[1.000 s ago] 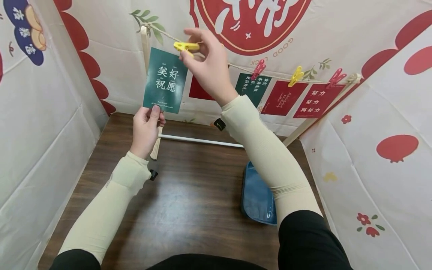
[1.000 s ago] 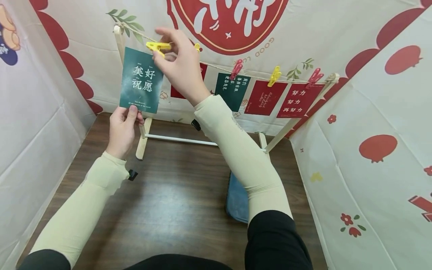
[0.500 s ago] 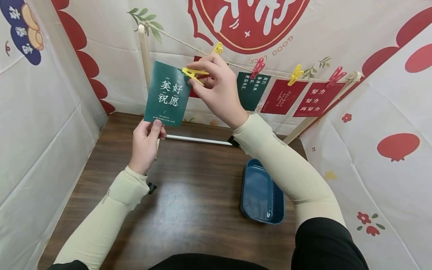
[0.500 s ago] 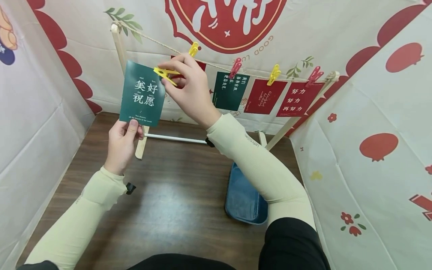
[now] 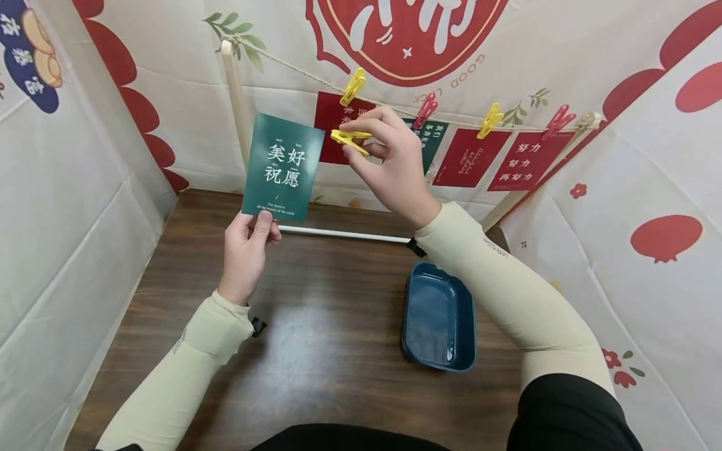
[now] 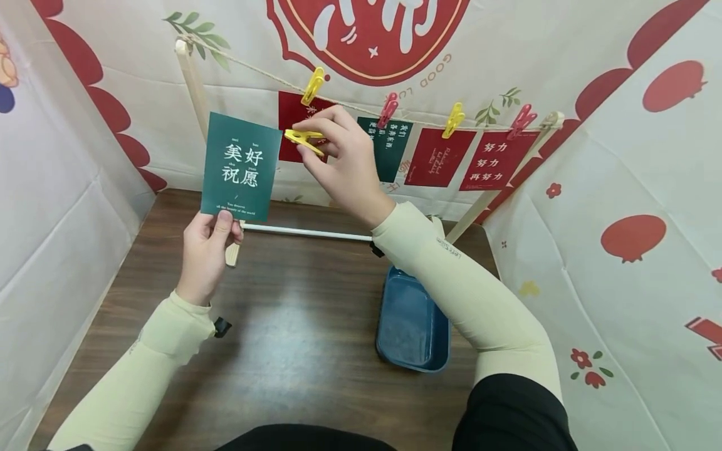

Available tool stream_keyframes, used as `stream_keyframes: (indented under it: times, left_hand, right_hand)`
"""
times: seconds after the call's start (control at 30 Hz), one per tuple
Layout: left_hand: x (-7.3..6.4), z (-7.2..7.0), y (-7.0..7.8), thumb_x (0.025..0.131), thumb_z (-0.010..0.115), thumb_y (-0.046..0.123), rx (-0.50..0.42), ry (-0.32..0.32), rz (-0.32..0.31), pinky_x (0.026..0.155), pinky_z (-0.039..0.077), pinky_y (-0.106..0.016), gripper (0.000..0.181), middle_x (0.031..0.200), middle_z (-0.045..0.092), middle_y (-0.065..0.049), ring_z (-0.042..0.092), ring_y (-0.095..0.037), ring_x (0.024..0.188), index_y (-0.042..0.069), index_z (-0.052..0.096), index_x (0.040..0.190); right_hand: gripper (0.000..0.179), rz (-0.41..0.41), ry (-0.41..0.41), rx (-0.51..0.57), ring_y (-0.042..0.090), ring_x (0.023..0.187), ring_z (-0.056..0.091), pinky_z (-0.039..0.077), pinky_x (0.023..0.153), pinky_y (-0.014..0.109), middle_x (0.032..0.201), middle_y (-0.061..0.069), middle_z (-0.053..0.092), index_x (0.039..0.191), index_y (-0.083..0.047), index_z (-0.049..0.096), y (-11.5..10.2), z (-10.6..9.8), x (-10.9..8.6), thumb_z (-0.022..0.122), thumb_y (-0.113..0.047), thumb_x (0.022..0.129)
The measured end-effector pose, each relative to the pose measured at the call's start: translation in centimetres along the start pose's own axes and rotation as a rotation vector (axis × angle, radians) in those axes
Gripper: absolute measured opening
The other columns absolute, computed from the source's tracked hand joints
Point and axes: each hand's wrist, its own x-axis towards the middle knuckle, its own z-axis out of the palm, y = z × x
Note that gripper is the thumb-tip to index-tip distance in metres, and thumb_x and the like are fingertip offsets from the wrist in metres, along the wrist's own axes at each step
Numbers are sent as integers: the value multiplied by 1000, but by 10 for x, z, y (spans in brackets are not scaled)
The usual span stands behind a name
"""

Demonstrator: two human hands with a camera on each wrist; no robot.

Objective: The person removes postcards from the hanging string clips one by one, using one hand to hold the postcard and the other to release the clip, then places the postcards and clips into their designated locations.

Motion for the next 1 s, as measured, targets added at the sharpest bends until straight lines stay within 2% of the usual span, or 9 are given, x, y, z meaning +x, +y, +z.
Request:
stream_keyframes:
  times: [0.1, 0.27, 0.4, 0.57, 0.77, 0.9, 1.0]
  left_hand:
    - [-13, 3, 0, 114, 58, 21, 2, -11, -28, 74, 58, -27, 27, 82, 62, -7, 63, -19, 75, -4, 65, 107]
    - [-26, 7, 0, 114, 58, 20, 25, -23, -22, 76, 58, -28, 27, 82, 62, -9, 63, -21, 75, -6, 66, 110]
    - [-29, 10, -2, 114, 57, 19, 21, -14, -27, 77, 58, -28, 28, 82, 62, -7, 63, -20, 75, -7, 65, 110]
    - [-31, 14, -4, 114, 57, 17, -1, -19, -46, 76, 57, -27, 26, 82, 62, -8, 63, -20, 76, -8, 65, 110]
    - [-31, 22, -9, 115, 57, 17, -10, -33, -54, 75, 57, -27, 26, 83, 62, -8, 63, -19, 75, -7, 65, 108]
    - [-31, 27, -11, 115, 56, 16, -16, -42, -60, 74, 57, -27, 27, 82, 62, -7, 63, -18, 74, -9, 64, 106]
    - [-32, 30, -13, 115, 57, 16, -19, -36, -65, 73, 57, -27, 27, 81, 63, -7, 63, -18, 74, -8, 64, 105]
  right_hand:
    - [28, -2, 23, -4, 18, 119, 62, 60, 97, 44, 122, 11, 65, 123, 1, 79, 1, -11, -8, 83, -2, 96]
    - [29, 15, 56, -3, 19, 117, 63, 60, 97, 43, 121, 12, 65, 123, 2, 78, 3, -25, -19, 85, 0, 94]
    - [30, 33, 54, 1, 19, 117, 64, 60, 97, 42, 121, 13, 64, 123, 3, 78, 3, -32, -25, 85, 1, 94]
    - [29, 16, 59, -38, 18, 115, 64, 60, 98, 40, 119, 13, 65, 122, 1, 79, 5, -39, -32, 85, 1, 93]
    - [27, -26, 82, -155, 18, 112, 64, 61, 93, 32, 118, 13, 68, 121, 0, 80, 9, -53, -40, 85, -4, 95]
    - [26, -19, 100, -232, 16, 110, 63, 59, 85, 25, 117, 11, 70, 121, -3, 81, 11, -63, -46, 85, -6, 95]
    - [26, -5, 107, -247, 15, 110, 63, 58, 83, 24, 118, 10, 70, 121, -4, 81, 12, -70, -49, 85, -7, 96]
